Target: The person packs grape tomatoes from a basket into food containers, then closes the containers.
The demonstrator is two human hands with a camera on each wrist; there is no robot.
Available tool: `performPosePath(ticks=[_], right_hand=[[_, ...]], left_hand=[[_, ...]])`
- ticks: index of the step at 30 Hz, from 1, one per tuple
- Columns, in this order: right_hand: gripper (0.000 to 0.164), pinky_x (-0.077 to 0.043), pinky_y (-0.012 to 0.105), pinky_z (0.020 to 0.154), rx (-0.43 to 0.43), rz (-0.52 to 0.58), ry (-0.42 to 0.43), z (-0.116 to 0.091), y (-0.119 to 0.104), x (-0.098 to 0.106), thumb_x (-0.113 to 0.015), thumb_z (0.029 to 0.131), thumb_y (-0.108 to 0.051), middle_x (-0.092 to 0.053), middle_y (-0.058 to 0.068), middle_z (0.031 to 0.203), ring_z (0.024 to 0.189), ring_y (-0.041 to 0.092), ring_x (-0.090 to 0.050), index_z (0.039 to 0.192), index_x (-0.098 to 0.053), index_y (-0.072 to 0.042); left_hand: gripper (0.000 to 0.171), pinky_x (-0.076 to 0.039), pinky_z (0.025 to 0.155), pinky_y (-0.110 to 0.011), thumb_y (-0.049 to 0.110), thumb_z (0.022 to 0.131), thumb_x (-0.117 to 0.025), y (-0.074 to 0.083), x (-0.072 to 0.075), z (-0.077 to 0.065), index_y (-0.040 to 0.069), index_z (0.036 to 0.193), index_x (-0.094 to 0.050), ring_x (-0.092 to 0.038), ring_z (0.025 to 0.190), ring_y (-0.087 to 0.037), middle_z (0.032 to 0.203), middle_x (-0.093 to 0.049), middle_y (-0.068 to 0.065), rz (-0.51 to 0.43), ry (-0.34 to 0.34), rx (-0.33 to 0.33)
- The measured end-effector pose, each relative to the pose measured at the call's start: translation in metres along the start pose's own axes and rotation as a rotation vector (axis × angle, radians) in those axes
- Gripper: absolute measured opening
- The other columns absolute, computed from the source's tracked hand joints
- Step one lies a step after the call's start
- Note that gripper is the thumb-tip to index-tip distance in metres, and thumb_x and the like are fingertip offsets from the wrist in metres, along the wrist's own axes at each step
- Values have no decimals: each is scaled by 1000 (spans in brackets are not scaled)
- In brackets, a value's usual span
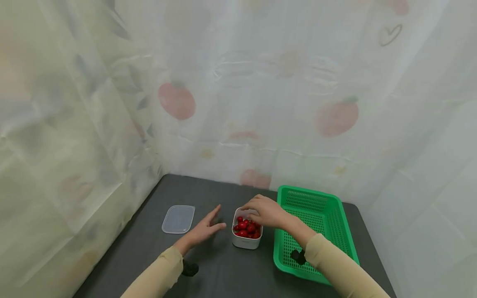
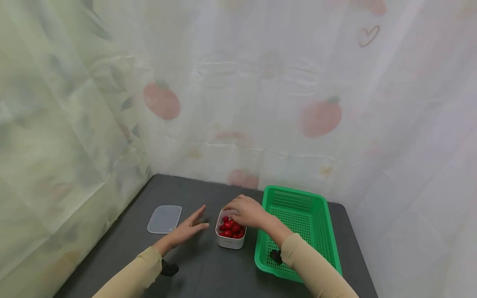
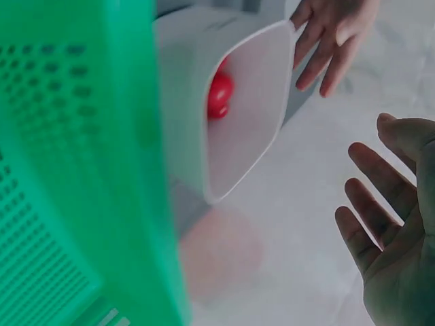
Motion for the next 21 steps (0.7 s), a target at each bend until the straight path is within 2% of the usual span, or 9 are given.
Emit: performPosePath(ticks=[7, 11, 16, 21], right_hand=[[33, -48, 35, 100, 64, -62, -7, 18, -43, -12, -65, 102, -26, -66, -7, 131, 124, 18, -55, 135, -68, -24], [37, -46, 33, 103, 96, -91, -14, 28, -67, -19, -64, 103, -31, -63, -9, 136, 128, 16, -53, 140, -64, -27], [40, -45, 34, 105, 131, -82, -2, 43, -94, -27, -63, 103, -33, -60, -9, 140, 131, 15, -52, 143, -60, -27], [42, -43, 32, 107, 127, -64, 6, 62, -111, -46, -63, 103, -31, -59, -7, 142, 132, 16, -51, 145, -59, -24]], left_hand=[[79, -19, 117, -64, 39, 106, -56, -14, 58, -21, 12, 165, -12, -8, 153, -45, 169, -8, -20, 50, 90, 46], [79, -16, 117, -66, 44, 107, -53, -24, 87, -32, 11, 165, -11, -4, 152, -46, 169, -6, -22, 53, 143, 86], [76, -21, 115, -66, 43, 109, -49, -35, 118, -46, 6, 164, -14, -8, 152, -48, 167, -10, -26, 101, 212, 101], [72, -22, 115, -65, 40, 110, -45, -48, 141, -60, -1, 162, -15, -13, 150, -50, 165, -14, -30, 146, 272, 126]])
Point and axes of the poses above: each hand's wrist, its own z-axis towards the middle knuckle, its own x-axis out of the back of the hand, y = z × x, the point moved 9 cm from there along z, towards the middle knuckle
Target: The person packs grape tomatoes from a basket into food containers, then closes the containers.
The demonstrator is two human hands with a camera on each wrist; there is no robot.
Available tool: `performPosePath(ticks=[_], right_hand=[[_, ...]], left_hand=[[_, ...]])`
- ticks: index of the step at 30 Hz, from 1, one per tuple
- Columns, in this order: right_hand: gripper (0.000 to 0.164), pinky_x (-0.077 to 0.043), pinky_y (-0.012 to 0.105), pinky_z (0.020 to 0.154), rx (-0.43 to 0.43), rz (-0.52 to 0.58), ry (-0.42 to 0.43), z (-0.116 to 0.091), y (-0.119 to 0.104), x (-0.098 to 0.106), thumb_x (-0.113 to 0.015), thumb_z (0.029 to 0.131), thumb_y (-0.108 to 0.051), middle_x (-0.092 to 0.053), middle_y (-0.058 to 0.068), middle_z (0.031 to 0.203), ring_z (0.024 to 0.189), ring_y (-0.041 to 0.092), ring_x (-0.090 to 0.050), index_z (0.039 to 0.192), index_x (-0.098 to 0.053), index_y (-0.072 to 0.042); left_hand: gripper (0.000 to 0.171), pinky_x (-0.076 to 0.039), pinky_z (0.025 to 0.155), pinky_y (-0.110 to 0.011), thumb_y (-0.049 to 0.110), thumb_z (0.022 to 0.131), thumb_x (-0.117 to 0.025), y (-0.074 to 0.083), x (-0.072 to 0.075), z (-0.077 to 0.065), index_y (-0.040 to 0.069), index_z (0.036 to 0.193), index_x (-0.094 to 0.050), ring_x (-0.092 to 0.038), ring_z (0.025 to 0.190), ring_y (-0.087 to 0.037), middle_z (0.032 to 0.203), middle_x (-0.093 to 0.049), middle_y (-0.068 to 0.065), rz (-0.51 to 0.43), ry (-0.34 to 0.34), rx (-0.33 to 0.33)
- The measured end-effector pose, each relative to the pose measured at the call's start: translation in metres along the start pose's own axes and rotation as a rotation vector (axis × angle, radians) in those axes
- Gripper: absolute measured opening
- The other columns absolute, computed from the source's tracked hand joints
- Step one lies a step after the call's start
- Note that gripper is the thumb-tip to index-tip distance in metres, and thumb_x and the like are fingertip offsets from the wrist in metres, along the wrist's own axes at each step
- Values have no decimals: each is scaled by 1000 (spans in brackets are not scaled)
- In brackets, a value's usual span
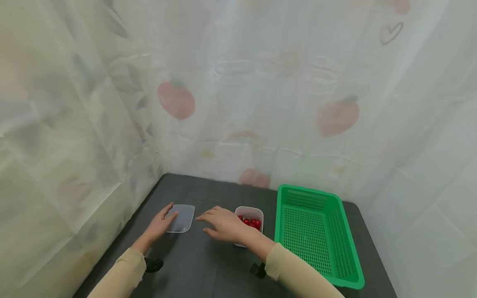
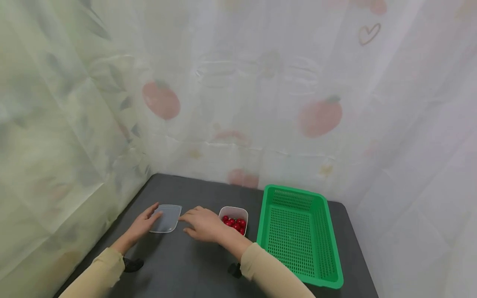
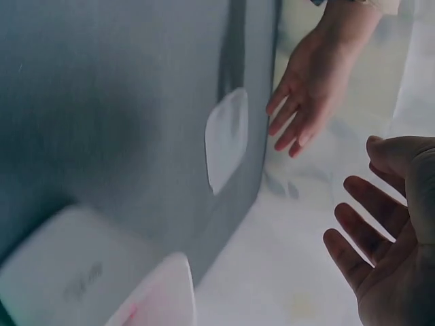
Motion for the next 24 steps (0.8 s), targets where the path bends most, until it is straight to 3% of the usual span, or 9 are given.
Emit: performPosePath(ticks=[7, 11, 18, 24], right_hand=[[44, -39, 29, 110, -42, 67, 1, 16, -4, -39, -65, 102, -24, -60, -3, 142, 132, 15, -53, 145, -59, -15], [45, -38, 29, 112, -120, 162, 0, 19, 6, -60, -63, 102, -18, -60, 0, 143, 133, 14, -53, 146, -57, -11], [48, -42, 34, 109, -361, 489, 20, 16, 34, -91, -56, 102, -12, -55, 6, 149, 135, 20, -53, 149, -52, -7], [50, -44, 44, 107, -470, 790, 98, 13, 45, -112, -57, 100, -9, -54, 22, 145, 131, 35, -54, 148, -48, 5]], left_hand=[[71, -23, 116, -63, 39, 112, -41, -22, 14, -5, -4, 161, -13, -17, 148, -51, 164, -13, -33, 26, -1, 88], [72, -21, 116, -63, 40, 112, -38, -27, 17, -4, -6, 161, -12, -16, 148, -52, 162, -13, -35, 49, -10, 114], [76, -17, 116, -64, 46, 112, -31, -32, 16, 1, -10, 159, -10, -12, 148, -53, 162, -11, -36, 81, -25, 169], [82, -15, 117, -65, 52, 111, -26, -38, 11, 9, -12, 158, -9, -9, 148, -55, 161, -8, -38, 69, -41, 218]])
Point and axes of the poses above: each hand's wrist, its own z-axis towards the middle knuckle, its own x-axis out of the back of the hand, y = z × x, the point moved 9 cm from there along z, towards the middle knuckle
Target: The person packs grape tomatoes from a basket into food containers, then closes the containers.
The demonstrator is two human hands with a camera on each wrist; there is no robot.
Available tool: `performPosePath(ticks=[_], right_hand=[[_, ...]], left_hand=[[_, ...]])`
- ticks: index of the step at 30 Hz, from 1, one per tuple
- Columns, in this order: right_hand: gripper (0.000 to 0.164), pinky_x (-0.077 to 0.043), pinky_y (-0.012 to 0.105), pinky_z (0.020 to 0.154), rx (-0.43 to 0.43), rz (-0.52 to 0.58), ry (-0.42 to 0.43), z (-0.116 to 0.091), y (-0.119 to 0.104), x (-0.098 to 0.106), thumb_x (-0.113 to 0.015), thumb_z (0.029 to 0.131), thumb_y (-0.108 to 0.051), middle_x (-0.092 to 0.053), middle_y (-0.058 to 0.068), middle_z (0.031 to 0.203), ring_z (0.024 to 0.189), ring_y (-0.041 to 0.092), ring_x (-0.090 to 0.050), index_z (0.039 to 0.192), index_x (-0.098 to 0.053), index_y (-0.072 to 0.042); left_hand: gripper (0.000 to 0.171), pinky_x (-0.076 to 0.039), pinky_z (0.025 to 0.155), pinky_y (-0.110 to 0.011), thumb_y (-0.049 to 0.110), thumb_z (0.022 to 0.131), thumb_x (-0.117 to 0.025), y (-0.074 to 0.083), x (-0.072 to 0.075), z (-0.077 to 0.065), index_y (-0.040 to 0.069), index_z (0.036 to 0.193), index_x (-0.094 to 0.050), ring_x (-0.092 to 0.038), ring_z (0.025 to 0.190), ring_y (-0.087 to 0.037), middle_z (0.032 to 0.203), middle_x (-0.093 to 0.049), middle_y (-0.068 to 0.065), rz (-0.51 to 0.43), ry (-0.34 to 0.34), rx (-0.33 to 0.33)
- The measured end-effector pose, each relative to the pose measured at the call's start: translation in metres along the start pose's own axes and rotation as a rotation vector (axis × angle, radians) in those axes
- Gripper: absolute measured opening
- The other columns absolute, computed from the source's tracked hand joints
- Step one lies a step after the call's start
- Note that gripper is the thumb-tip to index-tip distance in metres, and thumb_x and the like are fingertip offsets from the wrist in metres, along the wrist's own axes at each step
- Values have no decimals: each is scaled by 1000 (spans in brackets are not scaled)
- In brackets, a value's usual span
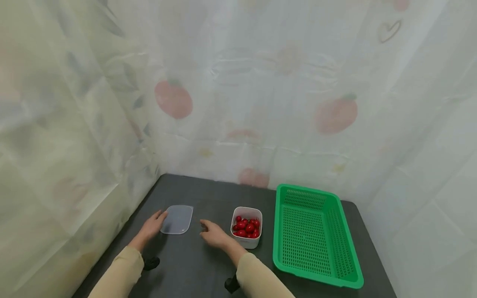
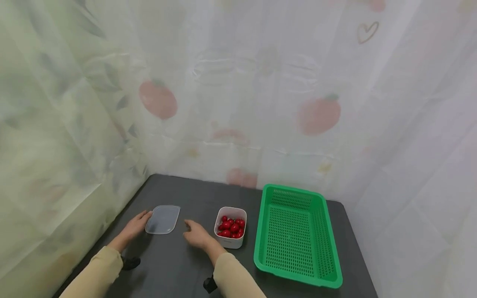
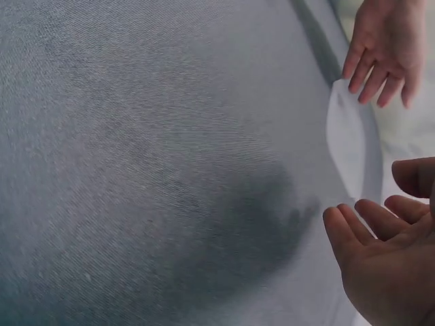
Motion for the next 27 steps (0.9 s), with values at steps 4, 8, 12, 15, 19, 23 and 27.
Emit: performPosePath(ticks=[4, 8, 12, 15, 19, 23, 27], right_hand=[[52, -43, 48, 108, -67, 57, 19, -1, 13, -12, -59, 101, -12, -55, 24, 142, 132, 37, -53, 147, -47, 8], [52, -41, 49, 110, -113, 75, 30, -3, 20, -22, -58, 101, -17, -57, 23, 142, 133, 37, -52, 147, -47, 7], [52, -43, 50, 108, -143, 133, 51, -3, 26, -25, -57, 103, -18, -56, 25, 141, 132, 38, -53, 146, -47, 9], [52, -46, 51, 104, -168, 218, 70, -1, 30, -25, -55, 104, -17, -54, 27, 142, 130, 40, -54, 146, -45, 11], [54, -48, 54, 101, -195, 335, 83, 2, 34, -23, -53, 104, -16, -49, 30, 146, 130, 42, -53, 149, -40, 13], [59, -46, 58, 101, -225, 470, 84, 5, 36, -22, -52, 105, -16, -41, 32, 151, 133, 45, -49, 153, -32, 12], [63, -45, 59, 102, -247, 575, 106, 9, 38, -19, -53, 104, -14, -36, 35, 153, 137, 48, -43, 153, -27, 15]], left_hand=[[84, -13, 117, -64, 54, 110, -21, -9, -2, 1, -15, 156, -10, -7, 147, -56, 160, -8, -38, 16, 5, 27], [82, -12, 118, -63, 52, 111, -16, -16, -4, 1, -18, 154, -14, -11, 147, -56, 159, -12, -39, 56, 33, 33], [76, -9, 116, -67, 45, 112, -14, -11, -7, 4, -18, 152, -24, -17, 144, -57, 156, -22, -39, 135, 71, -6], [73, -7, 115, -69, 44, 112, -16, -3, -13, 4, -15, 152, -28, -18, 144, -57, 156, -27, -36, 156, 79, -29], [73, -10, 116, -67, 47, 112, -20, 7, -26, 3, -11, 155, -29, -18, 146, -55, 158, -26, -33, 90, 51, -36], [74, -21, 116, -64, 50, 112, -25, 16, -40, 6, -9, 155, -30, -22, 147, -52, 160, -26, -31, -5, 8, -52], [77, -28, 114, -63, 53, 111, -26, 20, -46, 10, -10, 154, -33, -28, 145, -51, 158, -30, -32, -44, 7, -51]])
Point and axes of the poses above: each hand's wrist, its own z-axis towards the middle knuckle, its own x-axis out of the back of the hand, y = z × x, the point moved 9 cm from there along z, towards the middle knuckle
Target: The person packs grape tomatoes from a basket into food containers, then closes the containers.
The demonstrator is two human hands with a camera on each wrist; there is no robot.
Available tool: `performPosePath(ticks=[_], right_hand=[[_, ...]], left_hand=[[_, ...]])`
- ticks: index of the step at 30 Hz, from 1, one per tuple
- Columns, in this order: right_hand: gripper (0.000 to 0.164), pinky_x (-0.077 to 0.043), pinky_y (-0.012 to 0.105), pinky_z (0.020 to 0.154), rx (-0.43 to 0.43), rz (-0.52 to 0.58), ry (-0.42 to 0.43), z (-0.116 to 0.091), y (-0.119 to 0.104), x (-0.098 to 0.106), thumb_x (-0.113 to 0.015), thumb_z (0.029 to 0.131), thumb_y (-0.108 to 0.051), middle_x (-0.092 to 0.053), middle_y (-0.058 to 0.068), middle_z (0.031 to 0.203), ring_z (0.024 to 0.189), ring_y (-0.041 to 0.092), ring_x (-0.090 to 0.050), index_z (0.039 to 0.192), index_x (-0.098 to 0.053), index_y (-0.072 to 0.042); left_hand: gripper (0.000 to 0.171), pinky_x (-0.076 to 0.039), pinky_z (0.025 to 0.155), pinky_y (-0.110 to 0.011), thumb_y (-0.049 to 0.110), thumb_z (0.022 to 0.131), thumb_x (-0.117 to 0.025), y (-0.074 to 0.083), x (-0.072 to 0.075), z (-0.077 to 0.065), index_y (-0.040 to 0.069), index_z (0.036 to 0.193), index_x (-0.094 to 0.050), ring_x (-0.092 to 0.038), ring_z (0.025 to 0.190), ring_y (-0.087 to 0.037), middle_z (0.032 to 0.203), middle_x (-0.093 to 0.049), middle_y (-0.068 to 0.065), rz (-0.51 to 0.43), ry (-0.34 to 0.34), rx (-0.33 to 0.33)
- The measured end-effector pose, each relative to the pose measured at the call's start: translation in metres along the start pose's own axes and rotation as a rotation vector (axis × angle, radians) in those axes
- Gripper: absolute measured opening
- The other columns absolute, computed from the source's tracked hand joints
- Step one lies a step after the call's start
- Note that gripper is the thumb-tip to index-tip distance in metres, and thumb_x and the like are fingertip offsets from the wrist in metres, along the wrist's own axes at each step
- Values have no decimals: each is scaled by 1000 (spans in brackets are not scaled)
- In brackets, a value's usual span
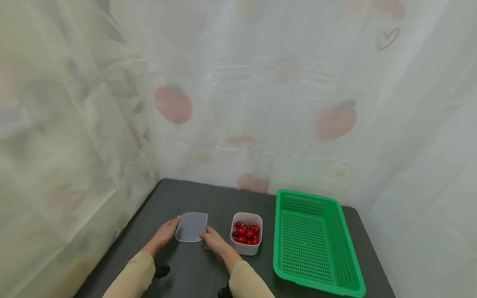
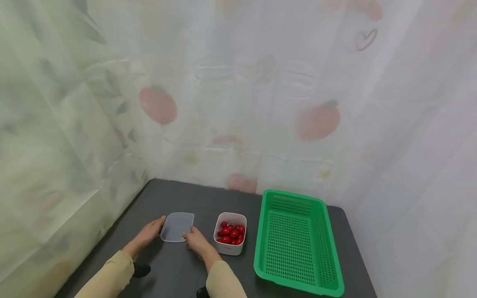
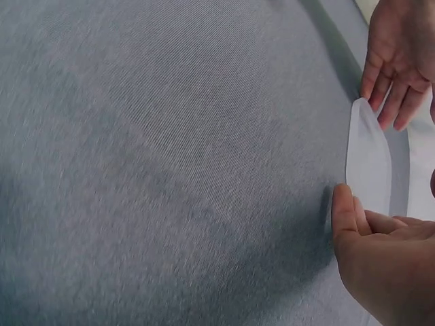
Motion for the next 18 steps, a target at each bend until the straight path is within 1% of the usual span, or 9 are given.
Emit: performPosePath(ticks=[3, 6, 8, 10, 14, 17, 18], right_hand=[[60, -42, 61, 104, -2, 65, 13, 1, -1, -1, -53, 102, -11, -40, 33, 151, 138, 47, -41, 151, -32, 15], [55, -38, 64, 107, 6, 111, 24, 2, -2, -3, -53, 101, -10, -47, 29, 147, 137, 44, -44, 149, -38, 12], [56, -35, 64, 109, 21, 102, 37, 2, -6, -3, -54, 101, -11, -47, 28, 147, 137, 43, -43, 149, -38, 11], [60, -34, 64, 110, 36, 80, 63, 1, -13, -3, -55, 100, -13, -44, 30, 150, 137, 44, -43, 151, -35, 11], [73, -33, 61, 112, 61, 29, 126, -2, -34, 5, -60, 100, -21, -36, 33, 154, 139, 48, -41, 156, -26, 11], [79, -30, 61, 114, 84, 16, 145, -4, -51, 13, -62, 100, -29, -37, 31, 155, 141, 47, -40, 158, -24, 7], [79, -29, 61, 114, 97, 7, 151, -6, -56, 16, -62, 100, -31, -37, 30, 155, 142, 45, -38, 159, -24, 6]], left_hand=[[78, -35, 110, -62, 53, 111, -25, -1, -1, 0, -14, 152, -33, -36, 140, -52, 154, -35, -35, -28, 11, 14], [78, -42, 105, -58, 51, 112, -24, -3, 0, -1, -16, 151, -30, -43, 135, -52, 150, -39, -38, -80, 18, 22], [80, -45, 103, -56, 52, 111, -24, -1, 2, -1, -16, 152, -27, -46, 133, -52, 149, -39, -39, -112, 25, 13], [82, -45, 103, -55, 55, 110, -25, 2, 6, -2, -15, 154, -25, -47, 133, -51, 150, -39, -38, -140, 45, -3], [83, -40, 108, -57, 58, 109, -28, 18, 14, -4, -7, 159, -20, -44, 137, -48, 155, -34, -34, -212, 94, -58], [79, -38, 110, -57, 56, 109, -30, 36, 21, -5, -2, 162, -18, -44, 138, -46, 158, -33, -30, -260, 142, -119], [76, -37, 110, -57, 53, 110, -32, 46, 23, -8, -2, 162, -17, -43, 138, -45, 158, -33, -30, -284, 146, -133]])
Point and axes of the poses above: each hand's wrist, its own z-axis towards the middle knuckle, its own x-axis out of the back of the hand, y = z × x, the point moved 9 cm from there along z, towards the middle knuckle
